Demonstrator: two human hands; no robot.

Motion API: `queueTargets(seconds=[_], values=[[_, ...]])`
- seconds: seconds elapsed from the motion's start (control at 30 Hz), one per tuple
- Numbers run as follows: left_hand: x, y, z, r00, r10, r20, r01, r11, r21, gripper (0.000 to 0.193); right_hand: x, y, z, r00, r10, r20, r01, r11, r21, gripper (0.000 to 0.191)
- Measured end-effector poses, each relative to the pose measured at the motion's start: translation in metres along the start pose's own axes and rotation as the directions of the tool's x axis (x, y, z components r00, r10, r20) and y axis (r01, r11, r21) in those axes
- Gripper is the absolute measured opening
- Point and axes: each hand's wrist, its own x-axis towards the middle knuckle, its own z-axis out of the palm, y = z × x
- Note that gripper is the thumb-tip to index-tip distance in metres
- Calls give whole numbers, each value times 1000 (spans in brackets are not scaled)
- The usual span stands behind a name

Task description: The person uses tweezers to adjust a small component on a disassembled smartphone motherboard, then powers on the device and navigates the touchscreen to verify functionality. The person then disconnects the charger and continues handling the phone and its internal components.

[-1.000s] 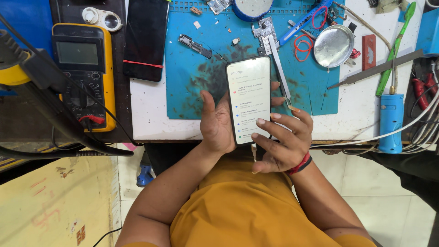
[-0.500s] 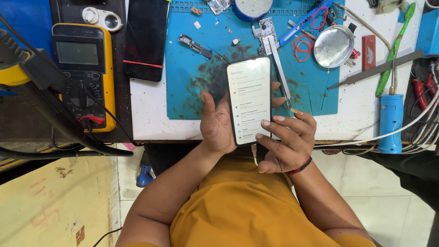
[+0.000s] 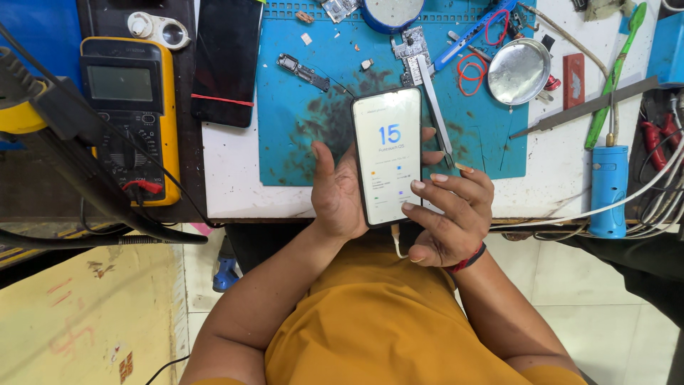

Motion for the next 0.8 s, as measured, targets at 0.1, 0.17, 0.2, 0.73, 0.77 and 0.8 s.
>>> queueTargets(seconds=[0.1, 0.17, 0.2, 0.73, 0.77, 0.8], values=[[1, 0, 0, 1000, -2, -1, 2, 1000, -15, 112, 2, -1, 0, 999, 17, 33, -16, 1000, -10, 65], [1, -1, 0, 1000, -7, -15, 7, 1000, -13, 111, 4, -1, 1, 999, 37, 37, -36, 999, -18, 67], [1, 0, 0, 1000, -7, -23, 7, 1000, -11, 111, 5, -1, 2, 998, 47, 40, -46, 999, -23, 68], [-8, -1, -7, 993, -40, -109, 41, 999, 8, 108, 20, -1, 7, 947, 230, 223, -225, 973, -48, 99], [-8, -1, -7, 994, -40, -101, 40, 999, -1, 107, 19, -1, 7, 953, 222, 208, -219, 975, -37, 99], [-8, 0, -6, 996, -32, -89, 33, 999, 17, 107, 18, -1, 7, 958, 212, 192, -211, 977, -24, 100]])
